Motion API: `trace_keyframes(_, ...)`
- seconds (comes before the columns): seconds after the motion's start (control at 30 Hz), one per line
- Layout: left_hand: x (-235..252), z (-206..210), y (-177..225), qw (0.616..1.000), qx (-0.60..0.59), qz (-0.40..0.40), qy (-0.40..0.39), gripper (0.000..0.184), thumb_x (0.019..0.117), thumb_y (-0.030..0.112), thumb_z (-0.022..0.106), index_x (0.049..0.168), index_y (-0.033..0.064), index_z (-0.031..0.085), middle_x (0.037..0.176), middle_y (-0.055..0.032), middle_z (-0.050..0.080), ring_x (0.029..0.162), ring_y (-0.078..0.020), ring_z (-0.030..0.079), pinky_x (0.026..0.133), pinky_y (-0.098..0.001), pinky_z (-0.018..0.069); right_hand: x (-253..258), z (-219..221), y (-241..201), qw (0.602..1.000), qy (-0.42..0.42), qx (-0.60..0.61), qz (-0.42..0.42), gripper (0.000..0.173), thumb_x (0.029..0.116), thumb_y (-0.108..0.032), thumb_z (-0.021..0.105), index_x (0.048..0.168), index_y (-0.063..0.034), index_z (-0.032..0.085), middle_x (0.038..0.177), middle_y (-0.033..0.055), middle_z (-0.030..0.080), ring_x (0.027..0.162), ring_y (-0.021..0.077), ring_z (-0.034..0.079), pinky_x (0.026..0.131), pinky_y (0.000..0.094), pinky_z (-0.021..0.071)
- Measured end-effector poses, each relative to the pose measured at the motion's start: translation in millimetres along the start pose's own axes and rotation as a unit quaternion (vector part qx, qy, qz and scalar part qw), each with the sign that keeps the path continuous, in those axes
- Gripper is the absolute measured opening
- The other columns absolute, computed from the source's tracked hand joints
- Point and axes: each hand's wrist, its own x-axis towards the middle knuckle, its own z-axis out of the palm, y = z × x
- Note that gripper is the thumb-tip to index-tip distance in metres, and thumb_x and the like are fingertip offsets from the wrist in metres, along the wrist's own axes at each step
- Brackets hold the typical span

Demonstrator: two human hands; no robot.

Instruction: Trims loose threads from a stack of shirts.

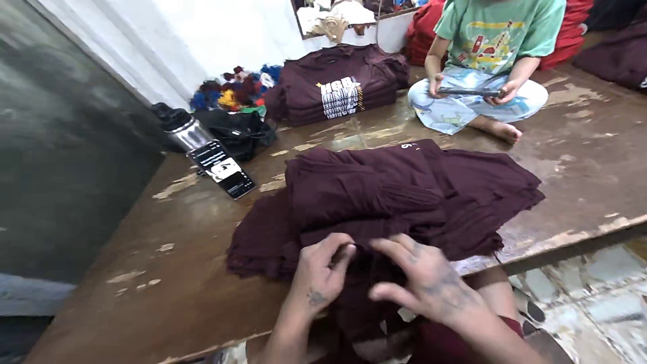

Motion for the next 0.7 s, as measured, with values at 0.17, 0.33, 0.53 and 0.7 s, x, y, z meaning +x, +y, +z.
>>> trace_keyframes(0.17, -21, -18, 6, 0.995, -0.009, 0.022, -0.093, 0.023, 0.0992, 0.019, 0.06, 0.091, 0.0019, 0.072, 0.077, -0.0073, 0.07, 0.066, -0.0096, 0.064, 0.063, -0.0229, 0.0532, -1, 16, 20, 0.998, 0.049, -0.037, -0.025, 0.01, 0.0815, -0.006, 0.065, 0.089, -0.0056, 0.072, 0.092, 0.0173, 0.069, 0.073, 0.0278, 0.07, 0.057, 0.0402, 0.0582)
trace_keyframes(0.33, -38, -10, 1, 0.97, 0.0, -0.065, -0.235, 0.023, 0.1001, 0.021, 0.061, 0.098, 0.0033, 0.075, 0.074, -0.01, 0.071, 0.066, -0.023, 0.071, 0.063, -0.0442, 0.0581, -58, 14, 38, 0.993, -0.017, -0.089, -0.078, 0.028, 0.0913, -0.018, 0.057, 0.109, -0.013, 0.078, 0.092, 0.0107, 0.068, 0.085, 0.0229, 0.068, 0.074, 0.0322, 0.0577)
trace_keyframes(0.53, -20, 23, -2, 0.975, -0.129, -0.14, -0.118, 0.048, 0.1053, 0.036, 0.049, 0.13, -0.0024, 0.064, 0.076, -0.0042, 0.065, 0.059, -0.0088, 0.054, 0.057, -0.0273, 0.0482, -72, -32, 28, 0.996, -0.033, -0.046, -0.07, 0.022, 0.1012, -0.017, 0.056, 0.092, -0.0077, 0.074, 0.084, 0.0078, 0.07, 0.079, 0.0142, 0.068, 0.075, 0.0209, 0.0553)
trace_keyframes(0.7, -12, 26, -3, 0.955, -0.267, -0.12, -0.037, 0.053, 0.108, 0.044, 0.04, 0.124, -0.0054, 0.05, 0.081, 0.0101, 0.053, 0.067, 0.0062, 0.047, 0.061, -0.0126, 0.041, -80, -46, 23, 0.997, -0.048, -0.053, 0.005, 0.031, 0.104, -0.032, 0.054, 0.112, -0.0059, 0.069, 0.086, 0.009, 0.07, 0.075, 0.0157, 0.068, 0.07, 0.026, 0.0571)
